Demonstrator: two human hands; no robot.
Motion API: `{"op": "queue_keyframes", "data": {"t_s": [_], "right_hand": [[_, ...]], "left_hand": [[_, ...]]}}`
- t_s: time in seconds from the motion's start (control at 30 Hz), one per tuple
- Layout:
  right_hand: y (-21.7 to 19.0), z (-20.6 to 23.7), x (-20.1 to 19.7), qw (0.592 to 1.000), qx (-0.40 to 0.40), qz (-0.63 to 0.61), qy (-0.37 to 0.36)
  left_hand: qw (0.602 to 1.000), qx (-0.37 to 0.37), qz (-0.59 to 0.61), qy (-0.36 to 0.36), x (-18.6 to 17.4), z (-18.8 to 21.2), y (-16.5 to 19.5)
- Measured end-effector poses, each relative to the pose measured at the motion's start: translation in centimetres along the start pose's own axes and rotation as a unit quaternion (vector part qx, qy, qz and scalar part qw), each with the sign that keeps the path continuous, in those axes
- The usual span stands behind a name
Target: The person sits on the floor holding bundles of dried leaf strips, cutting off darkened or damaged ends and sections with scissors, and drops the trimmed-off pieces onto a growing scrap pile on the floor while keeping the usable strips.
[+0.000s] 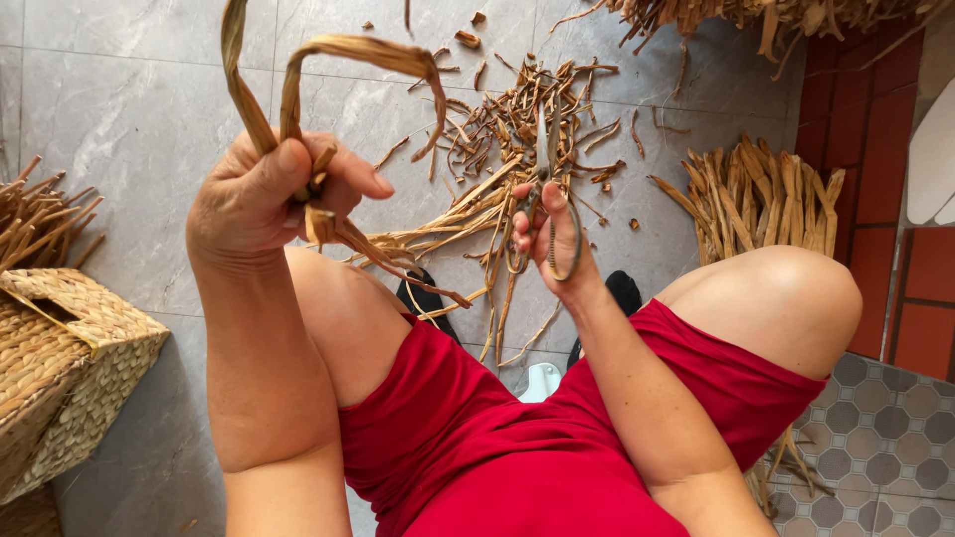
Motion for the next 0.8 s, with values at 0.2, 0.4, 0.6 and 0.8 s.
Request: {"op": "queue_keyframes", "data": {"t_s": [0.2, 0.4, 0.6, 0.8], "right_hand": [[-4.3, 3.4, 3.9, 0.962, 0.043, 0.075, -0.258], [-6.1, 3.0, 5.0, 0.974, 0.04, -0.02, -0.223], [-7.2, 3.1, 3.6, 0.967, 0.008, -0.062, -0.245], [-5.8, 1.7, 1.1, 0.98, 0.016, -0.103, -0.169]], "left_hand": [[0.999, -0.017, 0.019, -0.033, 1.1, 0.3, -0.3], [0.993, -0.091, 0.018, -0.074, 2.8, 0.2, -1.4], [0.988, -0.133, 0.011, -0.075, 3.1, 0.5, -2.0], [0.99, -0.119, 0.045, -0.062, 2.2, 0.7, -2.8]]}}
Point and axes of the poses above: each hand's wrist, its own z-axis away from the middle knuckle, its own x-axis out of the palm, y = z × x, the point moved 5 cm from there along -z, towards the middle knuckle, and after that the axes turned 6 degrees about x, right-handed, at the moved point
